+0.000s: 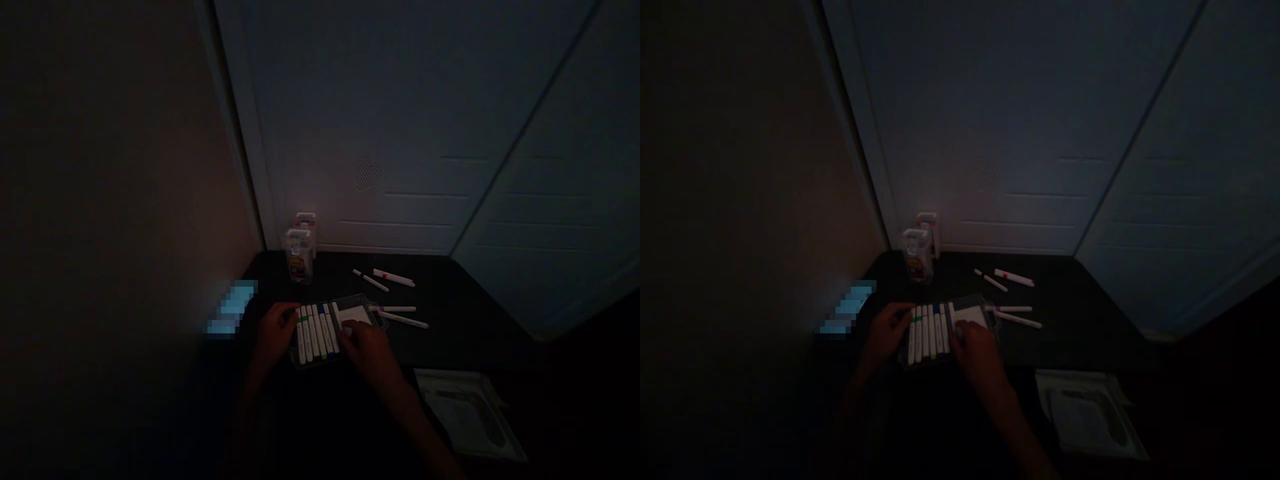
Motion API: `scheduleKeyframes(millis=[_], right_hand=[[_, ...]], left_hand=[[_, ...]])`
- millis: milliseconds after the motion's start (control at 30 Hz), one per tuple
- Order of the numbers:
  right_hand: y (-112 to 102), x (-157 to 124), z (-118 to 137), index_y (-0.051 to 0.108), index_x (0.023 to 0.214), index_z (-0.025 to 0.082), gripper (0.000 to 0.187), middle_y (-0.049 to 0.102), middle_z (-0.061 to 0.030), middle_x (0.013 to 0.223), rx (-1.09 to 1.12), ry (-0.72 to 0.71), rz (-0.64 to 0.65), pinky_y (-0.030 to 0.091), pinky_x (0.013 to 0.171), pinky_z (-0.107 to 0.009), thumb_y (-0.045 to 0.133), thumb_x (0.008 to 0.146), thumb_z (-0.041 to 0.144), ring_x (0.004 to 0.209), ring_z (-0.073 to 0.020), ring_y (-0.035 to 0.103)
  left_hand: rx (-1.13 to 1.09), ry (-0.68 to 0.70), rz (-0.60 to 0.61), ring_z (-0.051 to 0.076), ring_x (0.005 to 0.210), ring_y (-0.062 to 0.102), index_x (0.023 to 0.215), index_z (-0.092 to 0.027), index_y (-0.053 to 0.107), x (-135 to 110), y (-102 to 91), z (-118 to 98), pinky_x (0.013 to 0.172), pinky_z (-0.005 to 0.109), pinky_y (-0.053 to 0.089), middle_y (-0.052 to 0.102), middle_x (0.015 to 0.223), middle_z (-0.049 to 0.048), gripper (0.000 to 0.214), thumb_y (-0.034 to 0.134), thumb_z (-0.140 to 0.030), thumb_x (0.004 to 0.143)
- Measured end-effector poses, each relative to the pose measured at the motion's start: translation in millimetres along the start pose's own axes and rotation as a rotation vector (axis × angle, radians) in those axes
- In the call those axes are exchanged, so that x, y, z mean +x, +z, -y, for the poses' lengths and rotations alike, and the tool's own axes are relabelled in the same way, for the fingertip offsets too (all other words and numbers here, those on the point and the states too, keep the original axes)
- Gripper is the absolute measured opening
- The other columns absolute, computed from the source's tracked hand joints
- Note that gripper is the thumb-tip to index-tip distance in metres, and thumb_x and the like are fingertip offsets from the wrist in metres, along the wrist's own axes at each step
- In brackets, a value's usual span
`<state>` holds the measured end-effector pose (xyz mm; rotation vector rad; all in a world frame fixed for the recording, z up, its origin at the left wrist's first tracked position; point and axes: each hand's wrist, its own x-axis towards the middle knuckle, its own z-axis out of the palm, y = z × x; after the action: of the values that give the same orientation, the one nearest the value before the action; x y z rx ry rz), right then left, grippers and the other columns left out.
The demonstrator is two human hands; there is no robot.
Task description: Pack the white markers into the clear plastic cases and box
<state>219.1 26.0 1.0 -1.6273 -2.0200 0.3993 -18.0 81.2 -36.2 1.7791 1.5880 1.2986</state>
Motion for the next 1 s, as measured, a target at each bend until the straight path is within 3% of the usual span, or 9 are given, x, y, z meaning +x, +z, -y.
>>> scheduleKeyframes(millis=[133,433,900,1000], right_hand=[[-1.2,-0.1,-1.4,0.073,0.129,0.02,0.033,0.08,-0.0108,0.103,-0.044,-0.017,0.02,0.052,0.08,-0.027,0.055,0.103,0.029,0.085,-0.0207,0.075],[-4.2,-0.7,2.4,0.065,0.142,0.03,0.04,0.079,-0.0102,0.102,-0.26,-0.036,0.092,0.048,0.068,-0.026,0.046,0.106,0.025,0.085,-0.0221,0.076],[-6.5,1.0,2.1,0.07,0.134,0.032,0.038,0.079,-0.0088,0.094,-0.291,-0.049,0.119,0.048,0.067,-0.028,0.043,0.107,0.027,0.083,-0.0234,0.076],[-6.6,-2.9,-4.7,0.072,0.131,0.029,0.035,0.078,-0.0091,0.108,-0.163,-0.037,0.006,0.052,0.077,-0.029,0.046,0.107,0.03,0.091,-0.0222,0.075]], left_hand=[[0.015,0.0,-0.005,0.015,0.064,0.056,0.104,-0.021,0.079,0.2,-0.9,-2.2,0.063,0.03,0.046,0.076,0.102,0.0068,0.029,0.062,-0.038,0.087],[-0.001,0.019,-0.002,0.015,0.064,0.058,0.104,-0.02,0.079,0.1,-1.1,-1.3,0.062,0.03,0.048,0.076,0.103,0.0075,0.029,0.062,-0.036,0.087],[-0.011,0.011,-0.016,0.016,0.067,0.061,0.102,-0.021,0.079,0.7,0.6,-0.8,0.066,0.031,0.051,0.077,0.103,0.007,0.028,0.062,-0.036,0.086],[0.004,0.003,-0.029,0.016,0.064,0.059,0.102,-0.022,0.079,0.7,0.6,-0.1,0.063,0.03,0.049,0.076,0.101,0.0063,0.027,0.063,-0.036,0.086]])
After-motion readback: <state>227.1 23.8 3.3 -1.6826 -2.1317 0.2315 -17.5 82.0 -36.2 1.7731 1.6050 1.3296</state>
